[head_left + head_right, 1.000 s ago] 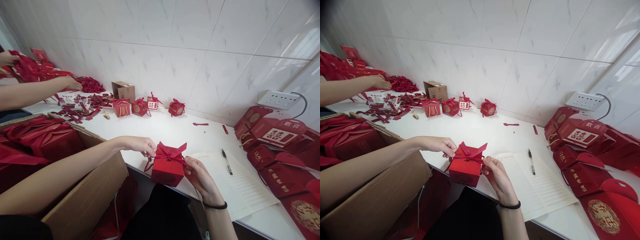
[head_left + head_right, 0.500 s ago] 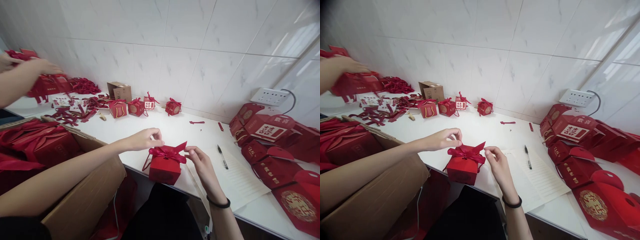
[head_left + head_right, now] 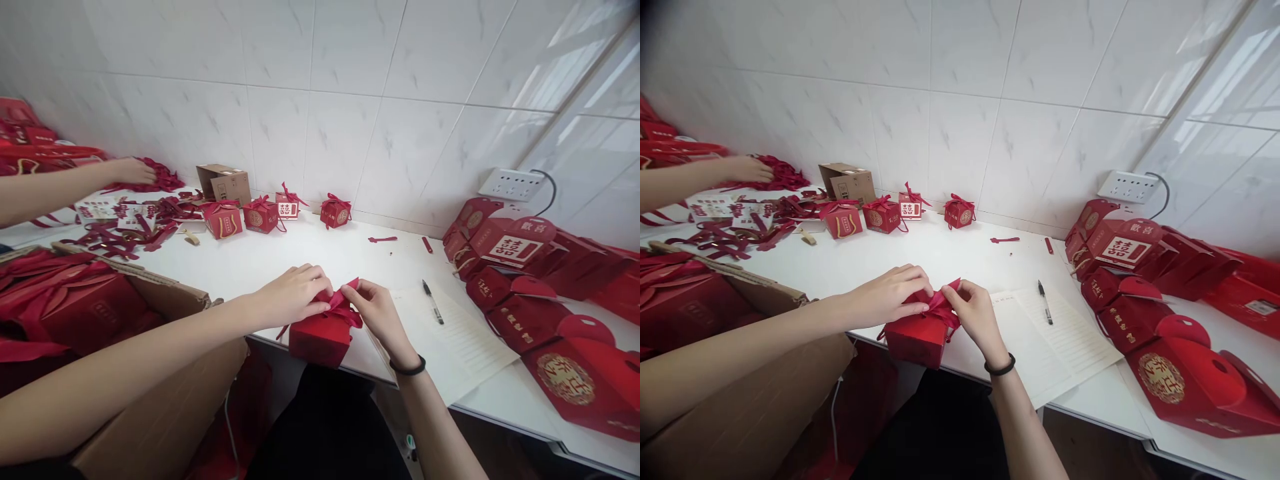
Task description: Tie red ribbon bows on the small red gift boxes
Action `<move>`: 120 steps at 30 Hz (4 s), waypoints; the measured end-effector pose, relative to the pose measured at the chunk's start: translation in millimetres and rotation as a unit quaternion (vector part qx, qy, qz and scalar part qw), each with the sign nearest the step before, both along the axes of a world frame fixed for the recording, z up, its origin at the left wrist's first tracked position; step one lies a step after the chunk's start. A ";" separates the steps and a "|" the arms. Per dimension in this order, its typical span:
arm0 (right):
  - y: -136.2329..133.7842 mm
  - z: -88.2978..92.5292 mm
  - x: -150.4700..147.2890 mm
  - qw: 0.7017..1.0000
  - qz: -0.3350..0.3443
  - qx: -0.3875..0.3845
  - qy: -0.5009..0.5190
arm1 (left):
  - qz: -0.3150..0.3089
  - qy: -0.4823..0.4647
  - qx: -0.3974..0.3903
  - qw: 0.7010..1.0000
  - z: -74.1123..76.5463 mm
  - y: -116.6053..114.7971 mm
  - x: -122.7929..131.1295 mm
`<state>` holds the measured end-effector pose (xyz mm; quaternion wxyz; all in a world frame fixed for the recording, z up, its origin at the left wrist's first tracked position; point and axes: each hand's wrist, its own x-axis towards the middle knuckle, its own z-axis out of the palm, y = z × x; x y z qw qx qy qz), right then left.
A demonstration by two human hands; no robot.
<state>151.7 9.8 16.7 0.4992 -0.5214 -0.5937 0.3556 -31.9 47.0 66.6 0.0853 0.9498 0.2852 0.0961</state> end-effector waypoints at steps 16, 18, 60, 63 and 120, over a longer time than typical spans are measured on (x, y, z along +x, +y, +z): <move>-57.9 -18.3 -39.1 0.967 -0.032 -0.072 0.241 | 0.060 -0.055 -0.093 0.992 -0.1 7.1 -1.4; -58.5 -18.4 -44.3 0.976 -0.035 -0.066 0.206 | 0.060 -0.056 -0.101 0.991 -1.1 8.3 -0.2; -67.6 -34.8 -89.9 0.996 -0.029 0.026 0.080 | 0.078 -0.074 -0.145 0.984 -4.4 10.5 3.6; -69.5 -34.2 -90.0 0.997 -0.025 0.028 0.062 | 0.088 -0.068 -0.138 0.984 -4.0 11.3 3.2; -4.2 12.4 -17.8 0.967 -0.102 -0.012 -0.231 | 0.289 -0.041 -0.208 0.933 -2.4 -2.7 -10.7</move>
